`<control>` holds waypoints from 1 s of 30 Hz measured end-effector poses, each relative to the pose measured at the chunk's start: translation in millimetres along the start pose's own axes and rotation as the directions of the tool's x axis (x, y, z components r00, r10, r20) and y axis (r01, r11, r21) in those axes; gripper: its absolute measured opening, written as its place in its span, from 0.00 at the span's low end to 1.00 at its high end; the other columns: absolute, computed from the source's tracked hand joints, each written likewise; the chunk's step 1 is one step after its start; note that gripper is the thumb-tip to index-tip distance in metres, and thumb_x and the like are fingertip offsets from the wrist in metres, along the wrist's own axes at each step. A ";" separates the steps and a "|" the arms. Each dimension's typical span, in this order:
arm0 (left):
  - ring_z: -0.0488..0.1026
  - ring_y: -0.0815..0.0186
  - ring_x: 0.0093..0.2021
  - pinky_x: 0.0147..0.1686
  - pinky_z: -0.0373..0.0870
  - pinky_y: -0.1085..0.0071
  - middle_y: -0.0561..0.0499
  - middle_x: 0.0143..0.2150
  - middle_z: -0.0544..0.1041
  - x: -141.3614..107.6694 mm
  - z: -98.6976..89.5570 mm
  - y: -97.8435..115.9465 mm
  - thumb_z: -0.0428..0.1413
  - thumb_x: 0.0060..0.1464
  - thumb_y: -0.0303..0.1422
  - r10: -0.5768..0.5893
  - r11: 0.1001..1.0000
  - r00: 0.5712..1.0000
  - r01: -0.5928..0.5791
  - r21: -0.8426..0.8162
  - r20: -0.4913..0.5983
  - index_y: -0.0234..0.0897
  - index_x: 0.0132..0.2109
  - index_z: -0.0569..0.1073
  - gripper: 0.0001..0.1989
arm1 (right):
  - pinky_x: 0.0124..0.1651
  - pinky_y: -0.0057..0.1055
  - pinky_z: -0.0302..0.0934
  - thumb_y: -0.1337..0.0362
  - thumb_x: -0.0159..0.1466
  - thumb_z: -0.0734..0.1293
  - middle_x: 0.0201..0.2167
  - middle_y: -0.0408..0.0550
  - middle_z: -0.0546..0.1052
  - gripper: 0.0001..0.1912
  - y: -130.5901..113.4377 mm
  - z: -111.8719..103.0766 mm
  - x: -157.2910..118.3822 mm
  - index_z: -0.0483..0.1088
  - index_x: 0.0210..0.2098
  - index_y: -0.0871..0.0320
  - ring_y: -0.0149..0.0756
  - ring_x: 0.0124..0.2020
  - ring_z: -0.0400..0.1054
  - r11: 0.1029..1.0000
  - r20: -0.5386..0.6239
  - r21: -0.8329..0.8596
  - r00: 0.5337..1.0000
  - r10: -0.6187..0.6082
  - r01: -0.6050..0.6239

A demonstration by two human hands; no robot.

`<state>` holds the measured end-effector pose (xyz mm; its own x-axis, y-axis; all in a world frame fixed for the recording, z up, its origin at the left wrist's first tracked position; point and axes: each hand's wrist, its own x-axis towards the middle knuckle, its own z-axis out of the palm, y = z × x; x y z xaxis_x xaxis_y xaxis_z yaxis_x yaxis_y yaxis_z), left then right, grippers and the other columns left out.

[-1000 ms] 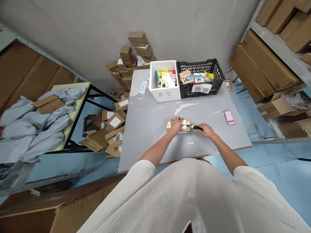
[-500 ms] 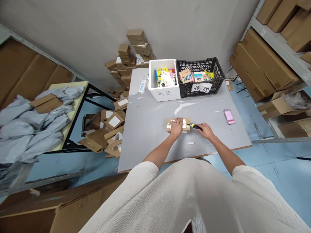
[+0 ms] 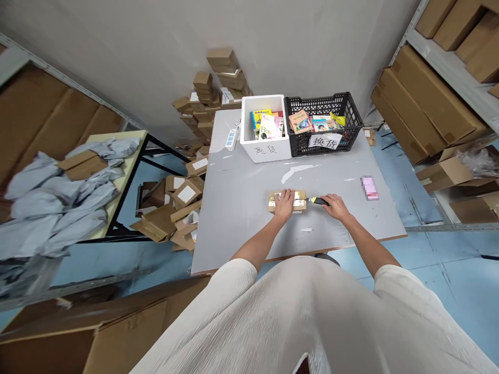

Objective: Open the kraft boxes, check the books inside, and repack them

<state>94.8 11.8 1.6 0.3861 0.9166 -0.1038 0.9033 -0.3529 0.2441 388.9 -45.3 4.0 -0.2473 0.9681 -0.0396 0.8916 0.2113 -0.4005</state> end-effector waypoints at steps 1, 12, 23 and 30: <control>0.57 0.49 0.80 0.75 0.55 0.39 0.36 0.79 0.65 0.0 0.4 0.2 0.40 0.73 0.26 -0.003 1.000 1.000 0.003 0.001 0.000 0.42 0.80 0.61 0.33 | 0.55 0.49 0.65 0.52 0.77 0.61 0.58 0.59 0.80 0.24 0.6 -0.7 0.7 0.76 0.67 0.51 0.57 0.54 0.71 1.000 0.000 0.001 1.000 -0.001 0.001; 0.55 0.51 0.81 0.76 0.52 0.40 0.39 0.80 0.64 -3.4 2.5 -0.4 0.41 0.70 0.24 -0.016 1.000 1.000 0.016 -0.025 -0.005 0.44 0.81 0.60 0.35 | 0.58 0.50 0.63 0.49 0.77 0.60 0.59 0.59 0.80 0.26 -2.5 -6.0 1.3 0.76 0.67 0.50 0.58 0.57 0.70 0.995 0.022 0.077 0.998 0.054 -0.056; 0.55 0.52 0.81 0.76 0.50 0.40 0.39 0.80 0.64 -5.7 3.2 -2.8 0.41 0.70 0.23 -0.005 1.000 1.000 0.005 -0.010 -0.003 0.44 0.81 0.58 0.36 | 0.58 0.52 0.63 0.47 0.76 0.60 0.59 0.59 0.80 0.27 -4.4 -4.6 5.4 0.76 0.66 0.50 0.58 0.56 0.71 0.990 0.038 0.125 0.997 0.064 -0.069; 0.54 0.54 0.82 0.77 0.48 0.41 0.41 0.81 0.62 -10.0 1.9 0.0 0.40 0.71 0.24 -0.014 1.000 1.000 0.014 -0.006 0.020 0.45 0.81 0.58 0.36 | 0.58 0.53 0.64 0.53 0.73 0.64 0.58 0.59 0.80 0.23 19.0 -16.0 20.8 0.78 0.64 0.50 0.60 0.57 0.70 0.991 0.011 0.073 0.994 0.110 -0.111</control>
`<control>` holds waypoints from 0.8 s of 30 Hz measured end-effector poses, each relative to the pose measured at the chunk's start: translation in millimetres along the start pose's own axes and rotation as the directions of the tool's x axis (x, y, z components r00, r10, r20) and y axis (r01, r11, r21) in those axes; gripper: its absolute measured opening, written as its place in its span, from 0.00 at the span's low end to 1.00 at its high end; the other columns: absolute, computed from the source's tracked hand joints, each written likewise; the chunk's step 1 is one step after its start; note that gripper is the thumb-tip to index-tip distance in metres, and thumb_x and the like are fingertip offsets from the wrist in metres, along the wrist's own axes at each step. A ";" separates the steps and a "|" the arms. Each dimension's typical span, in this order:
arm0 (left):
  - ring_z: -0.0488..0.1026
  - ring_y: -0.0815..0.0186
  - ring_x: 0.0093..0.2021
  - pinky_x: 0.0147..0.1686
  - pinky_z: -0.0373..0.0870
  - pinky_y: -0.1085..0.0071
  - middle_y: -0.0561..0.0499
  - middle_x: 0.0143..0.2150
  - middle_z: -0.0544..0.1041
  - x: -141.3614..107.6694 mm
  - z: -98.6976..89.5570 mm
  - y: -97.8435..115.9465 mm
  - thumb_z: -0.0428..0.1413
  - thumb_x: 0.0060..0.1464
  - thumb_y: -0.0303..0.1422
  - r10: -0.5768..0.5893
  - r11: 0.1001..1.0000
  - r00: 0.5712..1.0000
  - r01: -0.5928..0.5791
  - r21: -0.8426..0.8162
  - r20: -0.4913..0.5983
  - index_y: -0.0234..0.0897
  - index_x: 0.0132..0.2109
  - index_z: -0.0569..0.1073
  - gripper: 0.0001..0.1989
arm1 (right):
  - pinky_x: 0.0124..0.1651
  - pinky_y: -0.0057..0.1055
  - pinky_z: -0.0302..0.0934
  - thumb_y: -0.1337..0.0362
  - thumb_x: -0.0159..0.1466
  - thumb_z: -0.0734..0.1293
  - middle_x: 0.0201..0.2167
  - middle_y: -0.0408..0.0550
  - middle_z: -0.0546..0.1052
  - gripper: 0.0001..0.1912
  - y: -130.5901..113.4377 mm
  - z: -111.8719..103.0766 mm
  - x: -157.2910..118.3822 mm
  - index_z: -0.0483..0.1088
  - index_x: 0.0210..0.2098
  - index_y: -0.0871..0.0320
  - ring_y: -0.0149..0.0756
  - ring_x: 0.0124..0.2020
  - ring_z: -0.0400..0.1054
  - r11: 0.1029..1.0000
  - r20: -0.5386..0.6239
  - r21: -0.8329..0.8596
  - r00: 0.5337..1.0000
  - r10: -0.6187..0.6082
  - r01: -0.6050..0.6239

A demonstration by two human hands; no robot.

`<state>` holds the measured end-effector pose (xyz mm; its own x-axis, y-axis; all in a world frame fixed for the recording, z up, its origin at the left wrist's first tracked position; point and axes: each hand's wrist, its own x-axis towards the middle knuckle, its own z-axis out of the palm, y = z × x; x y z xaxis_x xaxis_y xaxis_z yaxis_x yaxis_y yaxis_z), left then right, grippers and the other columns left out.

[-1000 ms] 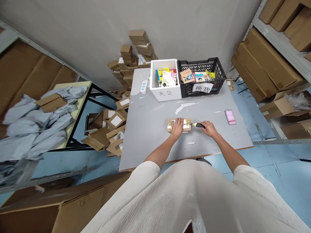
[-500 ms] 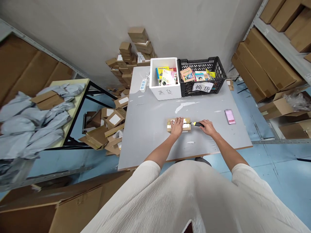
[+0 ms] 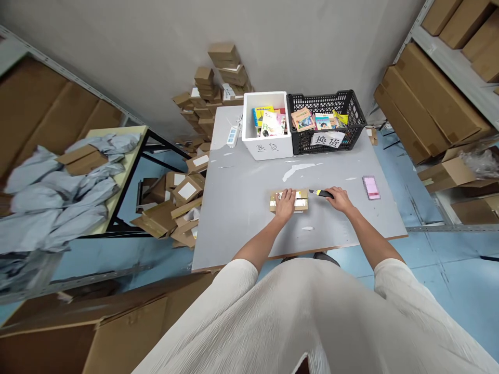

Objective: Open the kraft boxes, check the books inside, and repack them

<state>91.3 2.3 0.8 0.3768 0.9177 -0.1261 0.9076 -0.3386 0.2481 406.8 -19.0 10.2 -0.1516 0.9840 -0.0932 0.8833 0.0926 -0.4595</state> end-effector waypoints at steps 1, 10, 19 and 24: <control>0.53 0.54 0.82 0.78 0.47 0.41 0.41 0.81 0.61 -0.9 -0.6 1.6 0.40 0.72 0.26 -0.009 1.000 1.000 0.009 -0.010 -0.003 0.44 0.81 0.58 0.34 | 0.58 0.53 0.64 0.53 0.73 0.65 0.57 0.59 0.80 0.23 6.2 -3.6 -1.0 0.78 0.64 0.50 0.60 0.57 0.71 1.000 -0.001 -0.003 1.000 0.018 -0.018; 0.50 0.44 0.82 0.78 0.47 0.40 0.38 0.83 0.57 -19.5 -14.4 -7.1 0.50 0.73 0.48 0.006 0.997 1.000 -0.005 -0.071 0.008 0.43 0.80 0.61 0.35 | 0.60 0.50 0.70 0.52 0.72 0.65 0.54 0.57 0.81 0.24 -20.5 15.1 20.6 0.76 0.64 0.53 0.55 0.56 0.75 0.982 -0.040 0.186 0.998 0.043 -0.035; 0.63 0.46 0.74 0.73 0.58 0.49 0.37 0.75 0.67 -35.1 -24.3 -27.2 0.58 0.70 0.44 0.019 1.000 1.000 -0.019 -0.016 0.006 0.47 0.75 0.66 0.31 | 0.64 0.51 0.67 0.53 0.71 0.66 0.56 0.53 0.84 0.19 -100.1 38.3 66.7 0.78 0.57 0.52 0.53 0.56 0.77 0.966 0.094 0.257 0.996 -0.012 -0.013; 0.74 0.48 0.64 0.65 0.67 0.56 0.37 0.65 0.76 -30.0 -23.0 -37.5 0.57 0.71 0.44 -0.077 0.996 0.995 0.080 -0.040 0.060 0.42 0.73 0.67 0.29 | 0.62 0.51 0.68 0.52 0.70 0.66 0.53 0.52 0.85 0.18 -94.2 39.0 58.2 0.77 0.54 0.52 0.52 0.54 0.77 0.965 0.076 0.242 0.993 0.086 -0.102</control>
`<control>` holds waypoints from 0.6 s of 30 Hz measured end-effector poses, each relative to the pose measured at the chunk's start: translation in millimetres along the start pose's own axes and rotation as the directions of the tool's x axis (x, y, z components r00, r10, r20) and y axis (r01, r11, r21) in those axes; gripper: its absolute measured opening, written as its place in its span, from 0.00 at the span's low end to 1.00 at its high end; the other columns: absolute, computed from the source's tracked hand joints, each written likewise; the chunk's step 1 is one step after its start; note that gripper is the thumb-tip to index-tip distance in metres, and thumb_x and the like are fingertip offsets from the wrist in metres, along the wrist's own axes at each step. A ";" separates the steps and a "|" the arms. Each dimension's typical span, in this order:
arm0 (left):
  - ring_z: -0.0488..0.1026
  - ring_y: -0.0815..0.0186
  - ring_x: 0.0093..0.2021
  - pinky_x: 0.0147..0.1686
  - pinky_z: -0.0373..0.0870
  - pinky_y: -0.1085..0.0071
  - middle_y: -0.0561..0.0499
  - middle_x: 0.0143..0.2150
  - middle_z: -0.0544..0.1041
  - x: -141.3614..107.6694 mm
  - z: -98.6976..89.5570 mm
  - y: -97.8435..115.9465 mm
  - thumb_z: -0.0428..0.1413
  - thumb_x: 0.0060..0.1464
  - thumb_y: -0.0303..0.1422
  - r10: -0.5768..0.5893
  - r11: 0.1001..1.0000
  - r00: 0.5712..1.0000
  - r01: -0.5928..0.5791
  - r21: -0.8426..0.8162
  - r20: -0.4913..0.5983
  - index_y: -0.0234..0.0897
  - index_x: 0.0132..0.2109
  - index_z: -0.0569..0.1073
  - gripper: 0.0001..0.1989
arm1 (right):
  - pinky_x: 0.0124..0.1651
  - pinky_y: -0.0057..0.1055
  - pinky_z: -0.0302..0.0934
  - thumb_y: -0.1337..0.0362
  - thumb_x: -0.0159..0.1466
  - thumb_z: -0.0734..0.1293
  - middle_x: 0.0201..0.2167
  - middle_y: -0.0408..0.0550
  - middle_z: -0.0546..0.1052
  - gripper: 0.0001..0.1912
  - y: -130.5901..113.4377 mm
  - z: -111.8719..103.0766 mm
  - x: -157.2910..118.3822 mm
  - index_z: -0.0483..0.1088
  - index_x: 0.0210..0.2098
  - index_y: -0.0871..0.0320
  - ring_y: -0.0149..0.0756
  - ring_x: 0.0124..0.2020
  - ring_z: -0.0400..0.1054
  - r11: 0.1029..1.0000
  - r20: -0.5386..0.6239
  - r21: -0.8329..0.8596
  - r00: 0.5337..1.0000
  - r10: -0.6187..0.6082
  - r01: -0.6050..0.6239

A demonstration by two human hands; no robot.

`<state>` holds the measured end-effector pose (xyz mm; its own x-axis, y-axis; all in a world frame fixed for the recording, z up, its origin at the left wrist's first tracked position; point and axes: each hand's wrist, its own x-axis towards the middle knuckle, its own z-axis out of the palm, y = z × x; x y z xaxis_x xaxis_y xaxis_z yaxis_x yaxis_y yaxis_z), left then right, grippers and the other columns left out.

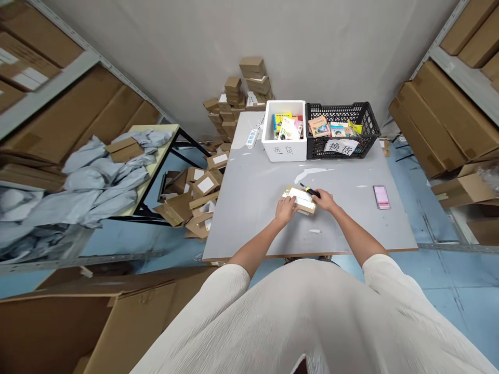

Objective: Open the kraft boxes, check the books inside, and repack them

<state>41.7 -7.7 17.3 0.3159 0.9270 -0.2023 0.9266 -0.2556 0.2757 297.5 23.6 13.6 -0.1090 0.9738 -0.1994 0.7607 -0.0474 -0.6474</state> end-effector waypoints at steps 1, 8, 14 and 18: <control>0.76 0.49 0.62 0.63 0.68 0.57 0.38 0.64 0.77 1.4 0.4 -1.8 0.55 0.73 0.42 -0.025 1.000 1.000 0.026 -0.015 0.014 0.43 0.73 0.66 0.27 | 0.59 0.49 0.70 0.52 0.70 0.66 0.52 0.52 0.85 0.17 2.9 0.1 -3.5 0.77 0.53 0.51 0.51 0.52 0.78 1.000 -0.002 0.025 1.000 0.013 -0.013; 0.77 0.52 0.60 0.60 0.70 0.59 0.41 0.61 0.80 10.3 -5.5 1.4 0.48 0.73 0.34 -0.083 0.993 0.997 0.082 -0.089 -0.002 0.41 0.70 0.69 0.22 | 0.50 0.40 0.74 0.48 0.71 0.66 0.47 0.50 0.85 0.17 8.9 20.6 -29.9 0.72 0.51 0.53 0.43 0.44 0.80 0.941 0.050 0.316 0.993 0.107 -0.117; 0.65 0.43 0.72 0.68 0.65 0.50 0.32 0.76 0.66 22.2 -1.8 32.3 0.55 0.68 0.50 -0.192 0.972 0.981 0.185 -0.144 -0.034 0.36 0.73 0.65 0.34 | 0.53 0.41 0.73 0.46 0.70 0.67 0.46 0.50 0.84 0.20 17.1 22.7 -28.5 0.71 0.51 0.53 0.43 0.45 0.79 0.918 -0.020 0.372 0.988 0.152 -0.134; 0.52 0.35 0.80 0.74 0.56 0.40 0.29 0.83 0.51 32.9 9.8 60.2 0.62 0.58 0.57 -0.277 0.946 0.960 0.279 -0.163 0.038 0.36 0.79 0.55 0.52 | 0.57 0.43 0.72 0.48 0.70 0.67 0.52 0.52 0.83 0.19 22.9 11.8 -23.6 0.73 0.51 0.53 0.45 0.50 0.78 0.926 -0.077 0.347 0.980 0.185 -0.147</control>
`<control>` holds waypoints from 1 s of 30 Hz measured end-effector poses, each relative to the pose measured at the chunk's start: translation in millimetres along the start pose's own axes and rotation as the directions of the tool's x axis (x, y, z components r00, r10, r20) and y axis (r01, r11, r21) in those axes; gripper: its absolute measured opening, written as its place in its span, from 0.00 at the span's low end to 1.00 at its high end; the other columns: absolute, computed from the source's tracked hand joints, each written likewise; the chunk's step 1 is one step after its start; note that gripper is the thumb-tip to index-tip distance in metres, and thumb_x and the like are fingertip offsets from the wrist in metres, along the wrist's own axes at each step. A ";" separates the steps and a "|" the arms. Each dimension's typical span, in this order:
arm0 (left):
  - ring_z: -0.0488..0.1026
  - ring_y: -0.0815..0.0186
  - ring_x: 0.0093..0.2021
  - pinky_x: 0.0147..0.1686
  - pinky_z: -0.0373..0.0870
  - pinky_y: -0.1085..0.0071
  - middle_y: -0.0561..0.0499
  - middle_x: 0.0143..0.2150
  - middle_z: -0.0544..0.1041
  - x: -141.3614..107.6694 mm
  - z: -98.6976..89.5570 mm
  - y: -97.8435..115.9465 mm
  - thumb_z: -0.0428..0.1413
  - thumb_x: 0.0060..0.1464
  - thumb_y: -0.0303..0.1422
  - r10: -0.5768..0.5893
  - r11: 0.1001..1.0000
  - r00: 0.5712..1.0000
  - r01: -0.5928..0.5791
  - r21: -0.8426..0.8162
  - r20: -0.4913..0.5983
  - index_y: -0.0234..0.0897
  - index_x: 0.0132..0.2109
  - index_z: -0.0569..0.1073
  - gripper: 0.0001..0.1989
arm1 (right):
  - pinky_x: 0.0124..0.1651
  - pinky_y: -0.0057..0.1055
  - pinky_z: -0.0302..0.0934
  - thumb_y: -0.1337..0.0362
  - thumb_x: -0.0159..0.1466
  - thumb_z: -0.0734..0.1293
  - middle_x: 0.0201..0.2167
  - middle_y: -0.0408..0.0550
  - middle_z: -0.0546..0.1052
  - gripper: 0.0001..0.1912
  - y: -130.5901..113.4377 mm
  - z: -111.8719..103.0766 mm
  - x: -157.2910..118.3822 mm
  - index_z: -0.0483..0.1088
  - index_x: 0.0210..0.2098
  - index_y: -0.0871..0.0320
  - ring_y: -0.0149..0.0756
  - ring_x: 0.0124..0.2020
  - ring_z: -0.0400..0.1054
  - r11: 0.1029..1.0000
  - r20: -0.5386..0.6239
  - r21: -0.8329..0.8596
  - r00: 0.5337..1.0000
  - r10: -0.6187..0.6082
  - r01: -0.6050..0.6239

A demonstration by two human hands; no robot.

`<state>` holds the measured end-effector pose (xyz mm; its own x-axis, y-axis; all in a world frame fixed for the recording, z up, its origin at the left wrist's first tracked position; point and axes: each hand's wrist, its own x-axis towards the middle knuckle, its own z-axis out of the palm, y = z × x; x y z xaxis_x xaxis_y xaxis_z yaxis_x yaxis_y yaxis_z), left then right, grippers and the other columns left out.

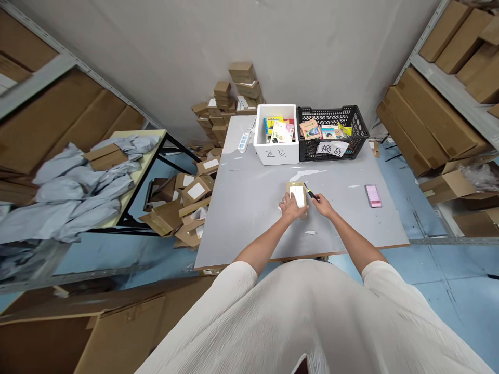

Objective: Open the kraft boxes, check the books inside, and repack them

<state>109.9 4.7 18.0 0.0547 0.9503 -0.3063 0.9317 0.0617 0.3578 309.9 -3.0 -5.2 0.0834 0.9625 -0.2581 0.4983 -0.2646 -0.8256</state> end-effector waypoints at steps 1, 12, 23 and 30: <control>0.49 0.34 0.81 0.75 0.53 0.38 0.28 0.84 0.48 1.2 2.6 4.4 0.64 0.56 0.56 -0.021 1.000 0.999 0.021 0.015 0.030 0.35 0.80 0.53 0.54 | 0.57 0.43 0.72 0.48 0.69 0.67 0.53 0.53 0.83 0.18 -0.2 -2.0 0.9 0.73 0.51 0.53 0.45 0.50 0.77 1.000 -0.002 -0.001 1.000 0.005 -0.005; 0.42 0.45 0.85 0.78 0.42 0.37 0.38 0.86 0.45 14.5 -25.2 -28.8 0.65 0.53 0.25 0.318 0.918 0.905 -0.368 0.146 0.281 0.48 0.80 0.51 0.53 | 0.54 0.39 0.72 0.45 0.66 0.72 0.41 0.48 0.83 0.19 -6.7 0.0 0.8 0.73 0.43 0.53 0.43 0.47 0.78 0.973 -0.006 0.187 0.990 0.139 -0.135; 0.68 0.47 0.69 0.70 0.57 0.50 0.37 0.64 0.73 2.4 -24.0 -19.2 0.61 0.62 0.27 0.425 0.878 0.896 -0.442 0.184 0.125 0.39 0.63 0.69 0.23 | 0.34 0.27 0.70 0.52 0.71 0.67 0.43 0.50 0.85 0.12 -12.0 -3.1 -9.4 0.72 0.40 0.54 0.35 0.36 0.80 0.917 0.237 0.260 0.940 0.243 -0.303; 0.69 0.51 0.67 0.74 0.51 0.48 0.39 0.64 0.72 16.5 -24.1 -22.3 0.62 0.58 0.24 0.439 0.859 0.882 -0.468 0.208 0.173 0.40 0.61 0.67 0.26 | 0.29 0.25 0.66 0.52 0.72 0.69 0.34 0.44 0.82 0.13 0.3 -49.4 -6.0 0.73 0.48 0.54 0.31 0.27 0.73 0.993 0.247 0.011 0.962 0.113 -0.119</control>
<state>81.4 26.4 26.3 0.5194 0.8121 -0.2658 0.8491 -0.4556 0.2671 352.2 -5.9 21.0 -0.0770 0.8818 -0.4654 0.4752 -0.3779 -0.7946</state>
